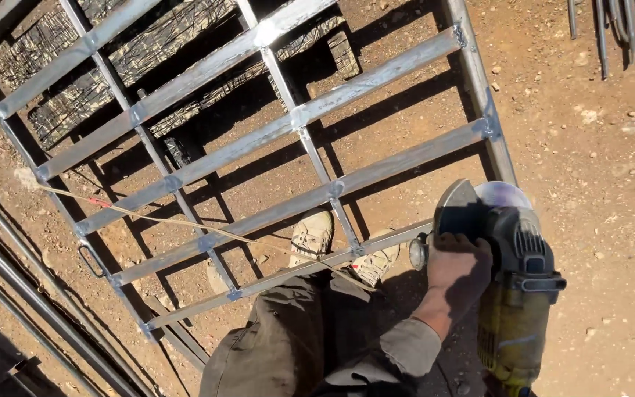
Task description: Using an angle grinder to smooth out weld joints on a metal frame
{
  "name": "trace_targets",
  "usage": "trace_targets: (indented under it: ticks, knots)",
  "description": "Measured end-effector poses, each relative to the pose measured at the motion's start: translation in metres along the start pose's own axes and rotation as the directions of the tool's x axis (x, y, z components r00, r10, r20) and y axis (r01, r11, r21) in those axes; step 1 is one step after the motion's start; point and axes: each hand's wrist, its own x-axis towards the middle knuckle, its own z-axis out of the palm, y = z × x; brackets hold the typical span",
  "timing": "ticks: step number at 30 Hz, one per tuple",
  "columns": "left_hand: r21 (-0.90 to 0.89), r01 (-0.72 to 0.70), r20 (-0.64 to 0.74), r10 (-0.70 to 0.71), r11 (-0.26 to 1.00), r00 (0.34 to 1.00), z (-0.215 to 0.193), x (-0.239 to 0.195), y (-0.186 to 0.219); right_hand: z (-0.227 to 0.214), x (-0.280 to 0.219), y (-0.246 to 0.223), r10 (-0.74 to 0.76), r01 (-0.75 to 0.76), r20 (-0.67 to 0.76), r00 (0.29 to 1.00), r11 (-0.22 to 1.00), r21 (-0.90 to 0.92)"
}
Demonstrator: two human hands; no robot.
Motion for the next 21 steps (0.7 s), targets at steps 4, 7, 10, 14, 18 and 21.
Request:
trace_targets:
  ticks: [4,7,10,14,18,21]
  knots:
    - [0.117,-0.082,0.536,0.007,0.99,0.844,-0.031,-0.006,0.004,-0.015,-0.059,-0.001,0.099,-0.07,-0.181,0.978,0.985,0.16]
    - [0.147,-0.082,0.643,-0.032,0.986,0.765,-0.045,0.009,-0.006,-0.01,-0.063,-0.012,0.046,0.013,-0.202,0.978,0.958,0.285]
    - [0.099,-0.052,0.606,-0.019,0.994,0.795,-0.046,0.041,-0.017,-0.009,-0.056,-0.036,-0.022,0.095,-0.22,0.975,0.941,0.324]
    - [0.073,-0.16,0.545,0.095,0.984,0.833,-0.062,0.101,-0.03,-0.018,-0.044,-0.075,-0.153,0.216,-0.225,0.962,0.931,0.295]
    - [0.035,-0.102,0.53,0.068,0.994,0.845,-0.103,0.158,-0.065,-0.035,-0.04,-0.135,-0.263,0.334,-0.268,0.927,0.904,0.265]
    - [-0.051,0.158,0.655,-0.086,0.986,0.751,-0.123,0.194,-0.105,-0.049,-0.057,-0.195,-0.282,0.346,-0.257,0.924,0.904,0.252]
